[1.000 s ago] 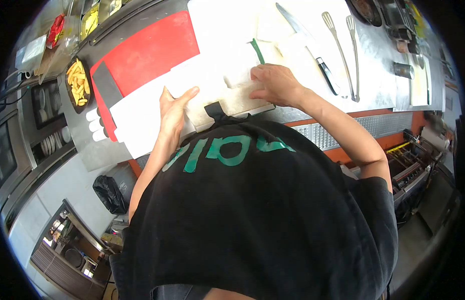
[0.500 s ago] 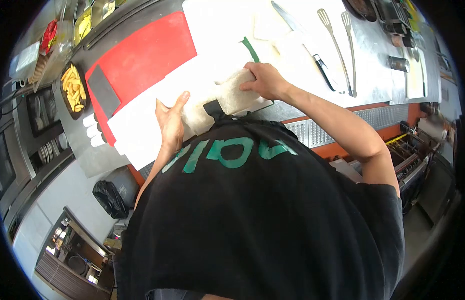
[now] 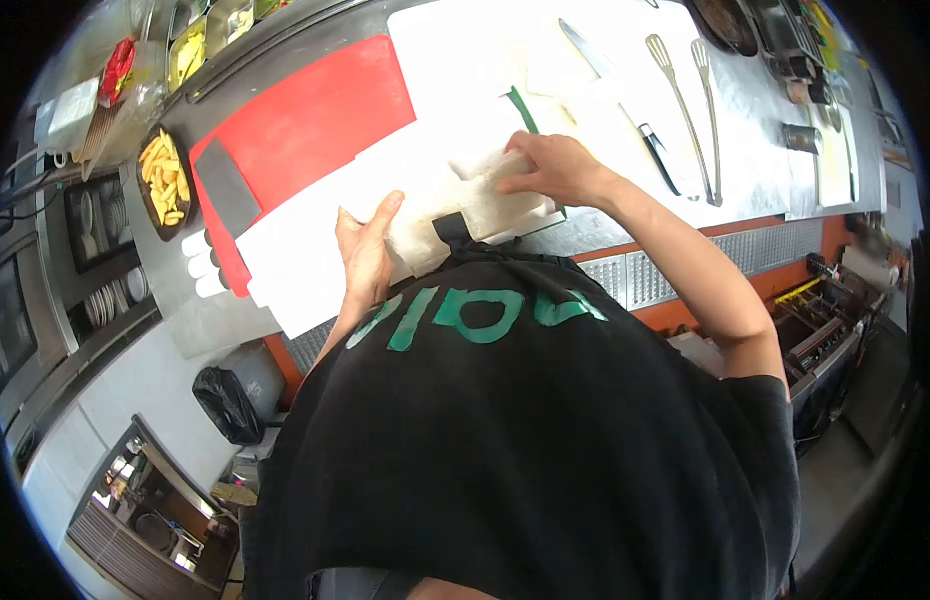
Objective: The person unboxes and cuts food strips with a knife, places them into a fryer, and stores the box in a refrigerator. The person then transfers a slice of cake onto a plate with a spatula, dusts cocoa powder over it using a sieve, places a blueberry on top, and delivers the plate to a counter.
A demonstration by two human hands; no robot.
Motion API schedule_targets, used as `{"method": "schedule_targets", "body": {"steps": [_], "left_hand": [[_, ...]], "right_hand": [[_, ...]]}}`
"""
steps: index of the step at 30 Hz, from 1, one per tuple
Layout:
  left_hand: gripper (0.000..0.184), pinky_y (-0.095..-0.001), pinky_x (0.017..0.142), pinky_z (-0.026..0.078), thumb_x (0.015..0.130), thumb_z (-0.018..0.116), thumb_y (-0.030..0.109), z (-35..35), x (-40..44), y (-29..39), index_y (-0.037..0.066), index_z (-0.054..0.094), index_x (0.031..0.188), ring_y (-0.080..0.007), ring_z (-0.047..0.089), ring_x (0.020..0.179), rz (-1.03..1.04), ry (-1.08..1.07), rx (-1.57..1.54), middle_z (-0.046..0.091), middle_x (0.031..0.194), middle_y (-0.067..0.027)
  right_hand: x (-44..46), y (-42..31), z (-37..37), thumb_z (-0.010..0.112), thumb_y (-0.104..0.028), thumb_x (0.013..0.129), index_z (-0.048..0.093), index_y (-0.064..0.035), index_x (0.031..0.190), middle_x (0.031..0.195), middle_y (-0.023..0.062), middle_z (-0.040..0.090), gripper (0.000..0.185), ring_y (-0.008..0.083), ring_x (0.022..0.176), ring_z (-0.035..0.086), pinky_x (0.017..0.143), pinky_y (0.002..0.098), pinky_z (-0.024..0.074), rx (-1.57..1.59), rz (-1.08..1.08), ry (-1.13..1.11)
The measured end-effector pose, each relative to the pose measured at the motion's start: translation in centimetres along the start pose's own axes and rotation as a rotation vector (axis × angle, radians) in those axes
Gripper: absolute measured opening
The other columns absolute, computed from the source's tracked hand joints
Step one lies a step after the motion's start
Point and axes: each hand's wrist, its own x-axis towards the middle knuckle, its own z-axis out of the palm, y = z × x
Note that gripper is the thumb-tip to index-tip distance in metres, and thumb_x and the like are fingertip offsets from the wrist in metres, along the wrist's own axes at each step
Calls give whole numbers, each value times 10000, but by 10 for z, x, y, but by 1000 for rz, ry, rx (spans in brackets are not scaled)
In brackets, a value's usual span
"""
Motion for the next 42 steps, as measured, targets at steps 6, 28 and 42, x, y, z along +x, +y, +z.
{"method": "schedule_targets", "body": {"steps": [6,28,42], "left_hand": [[439,-330,905,429,759,727,49,13,-2,8,-26,517,1138,-178,562,988,-119,-119,-128,604,1058,-97],[528,-318,660,457,548,844,341,35,50,44,75,683,975,-180,559,608,247,-461,1006,574,624,-66],[614,-327,596,392,518,830,449,25,73,29,115,672,1009,-168,493,616,149,-637,975,503,604,-46]], "right_hand": [[21,-42,-13,707,-353,750,611,-41,991,877,143,647,406,281,883,614,781,402,465,79,-501,335],[38,-51,-4,741,-315,693,525,39,1035,801,205,626,538,366,818,620,733,418,492,-326,-352,-86],[29,-61,1,754,-317,685,613,21,959,867,174,660,457,304,862,647,752,374,519,-415,-220,-62]]}}
